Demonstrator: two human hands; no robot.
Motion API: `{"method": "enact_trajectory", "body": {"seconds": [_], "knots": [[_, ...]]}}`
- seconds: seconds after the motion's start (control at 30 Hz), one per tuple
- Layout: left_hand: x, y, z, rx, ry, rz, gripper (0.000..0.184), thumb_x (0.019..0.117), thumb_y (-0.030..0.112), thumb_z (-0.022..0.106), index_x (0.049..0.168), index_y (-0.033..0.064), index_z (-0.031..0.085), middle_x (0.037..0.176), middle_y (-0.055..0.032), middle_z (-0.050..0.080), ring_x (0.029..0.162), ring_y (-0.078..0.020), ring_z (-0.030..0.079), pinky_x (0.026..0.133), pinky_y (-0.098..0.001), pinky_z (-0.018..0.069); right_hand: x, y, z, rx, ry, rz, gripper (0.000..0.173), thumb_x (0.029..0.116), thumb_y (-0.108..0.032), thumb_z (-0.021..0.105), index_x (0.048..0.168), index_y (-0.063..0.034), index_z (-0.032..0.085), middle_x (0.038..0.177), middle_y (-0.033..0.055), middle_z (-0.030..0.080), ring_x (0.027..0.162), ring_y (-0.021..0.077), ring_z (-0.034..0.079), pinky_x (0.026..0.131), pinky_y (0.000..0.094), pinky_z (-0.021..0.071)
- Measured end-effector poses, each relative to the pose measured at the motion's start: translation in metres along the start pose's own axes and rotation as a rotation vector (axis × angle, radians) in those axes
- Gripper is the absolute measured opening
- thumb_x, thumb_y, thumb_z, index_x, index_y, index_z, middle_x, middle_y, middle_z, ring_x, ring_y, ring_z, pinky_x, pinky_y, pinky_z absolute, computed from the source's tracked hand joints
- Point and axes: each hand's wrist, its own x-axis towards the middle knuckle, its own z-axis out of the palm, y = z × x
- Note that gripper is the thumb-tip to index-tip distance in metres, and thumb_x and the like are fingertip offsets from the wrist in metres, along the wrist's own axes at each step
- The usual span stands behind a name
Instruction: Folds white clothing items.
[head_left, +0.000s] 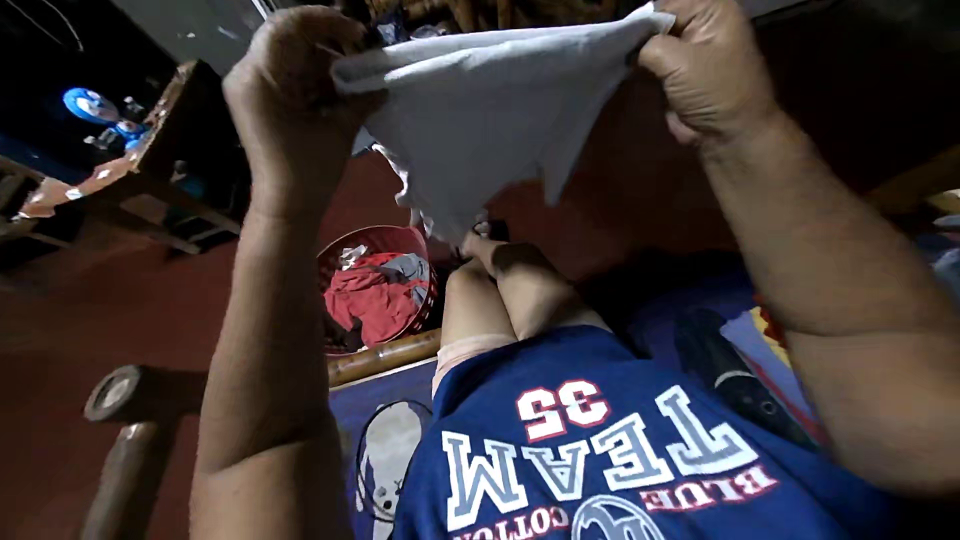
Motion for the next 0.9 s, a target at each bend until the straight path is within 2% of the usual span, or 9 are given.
{"method": "enact_trajectory", "body": {"seconds": [0.1, 0.17, 0.33, 0.4, 0.47, 0.57, 0.7, 0.8, 0.9], "knots": [[-0.044, 0.021, -0.007, 0.023, -0.058, 0.083, 0.026, 0.0948, 0.011, 0.070, 0.115, -0.0047, 0.068, 0.108, -0.0115, 0.072, 0.097, -0.0085, 0.069, 0.091, -0.0286, 0.0573, -0.039, 0.000, -0.008, -0.153, -0.160, -0.150, 0.027, 0.0924, 0.006, 0.052, 0.113, 0.0003, 0.069, 0.111, 0.0001, 0.071, 0.103, -0.0014, 0.064, 0.094, 0.0191, 0.0535], [-0.092, 0.030, 0.002, 0.045, -0.160, 0.024, 0.019, 0.0934, 0.008, 0.068, 0.108, -0.0032, 0.072, 0.104, -0.0142, 0.073, 0.097, -0.0165, 0.070, 0.092, -0.0369, 0.0570, -0.083, 0.016, -0.007, -0.226, -0.253, -0.157, 0.033, 0.0879, 0.008, 0.052, 0.117, 0.0053, 0.069, 0.126, 0.0132, 0.068, 0.119, 0.0120, 0.063, 0.105, 0.0281, 0.0509], [-0.233, 0.035, 0.057, -0.109, -0.675, -0.248, 0.016, 0.0913, 0.005, 0.069, 0.104, 0.0093, 0.077, 0.105, -0.0067, 0.075, 0.102, -0.0213, 0.071, 0.096, -0.0442, 0.0566, -0.236, 0.102, 0.010, -0.176, -0.610, 0.210, 0.023, 0.0936, -0.006, 0.061, 0.111, -0.0041, 0.077, 0.136, 0.0122, 0.065, 0.135, 0.0257, 0.054, 0.115, 0.0440, 0.0423], [-0.256, 0.040, 0.066, -0.200, -1.028, -0.397, 0.019, 0.0924, 0.004, 0.068, 0.109, 0.0083, 0.076, 0.108, -0.0088, 0.075, 0.103, -0.0235, 0.071, 0.097, -0.0473, 0.0551, -0.264, 0.117, 0.005, -0.085, -0.822, 0.380, 0.032, 0.0975, -0.003, 0.052, 0.122, -0.0031, 0.073, 0.151, 0.0117, 0.054, 0.148, 0.0282, 0.040, 0.125, 0.0453, 0.0286], [-0.242, 0.042, 0.065, -0.219, -1.182, -0.488, 0.021, 0.0951, 0.014, 0.069, 0.115, 0.0090, 0.074, 0.107, -0.0102, 0.074, 0.098, -0.0243, 0.071, 0.092, -0.0493, 0.0561, -0.254, 0.111, -0.008, -0.074, -0.874, 0.451, 0.036, 0.0978, -0.001, 0.045, 0.120, -0.0042, 0.074, 0.150, 0.0089, 0.056, 0.144, 0.0229, 0.045, 0.121, 0.0412, 0.0352], [-0.206, 0.028, 0.065, -0.283, -0.961, -0.448, 0.022, 0.0997, 0.022, 0.065, 0.111, 0.0051, 0.074, 0.096, -0.0085, 0.074, 0.083, -0.0182, 0.070, 0.081, -0.0425, 0.0585, -0.220, 0.120, -0.013, -0.088, -0.640, 0.518, 0.033, 0.0954, 0.003, 0.043, 0.102, 0.0028, 0.075, 0.119, 0.0125, 0.073, 0.113, 0.0204, 0.068, 0.103, 0.0412, 0.0538], [-0.173, 0.011, 0.138, -0.523, -0.534, -0.680, 0.025, 0.1062, 0.016, 0.052, 0.111, -0.0034, 0.067, 0.098, -0.0107, 0.073, 0.085, -0.0165, 0.072, 0.082, -0.0380, 0.0609, -0.190, 0.179, 0.030, 0.081, -0.194, 1.005, 0.032, 0.1071, -0.017, 0.043, 0.125, 0.0017, 0.062, 0.115, 0.0153, 0.070, 0.093, 0.0222, 0.071, 0.081, 0.0409, 0.0603], [-0.202, 0.003, 0.227, -0.413, -0.402, -0.767, 0.040, 0.1077, 0.025, 0.048, 0.137, -0.0027, 0.053, 0.138, -0.0217, 0.057, 0.126, -0.0310, 0.058, 0.107, -0.0493, 0.0479, -0.190, 0.230, 0.064, 0.151, -0.122, 1.294, 0.059, 0.1021, -0.057, 0.050, 0.135, -0.0084, 0.056, 0.114, 0.0100, 0.064, 0.096, 0.0205, 0.063, 0.081, 0.0422, 0.0541], [-0.246, 0.006, 0.280, -0.182, -0.608, -0.723, 0.076, 0.1060, 0.051, 0.040, 0.162, 0.0030, 0.021, 0.168, -0.0259, 0.012, 0.156, -0.0429, 0.013, 0.125, -0.0608, 0.0163, -0.187, 0.242, 0.084, 0.311, -0.068, 1.242, 0.056, 0.0999, -0.046, 0.062, 0.141, -0.0086, 0.055, 0.126, 0.0120, 0.067, 0.113, 0.0217, 0.065, 0.096, 0.0446, 0.0549]]}}
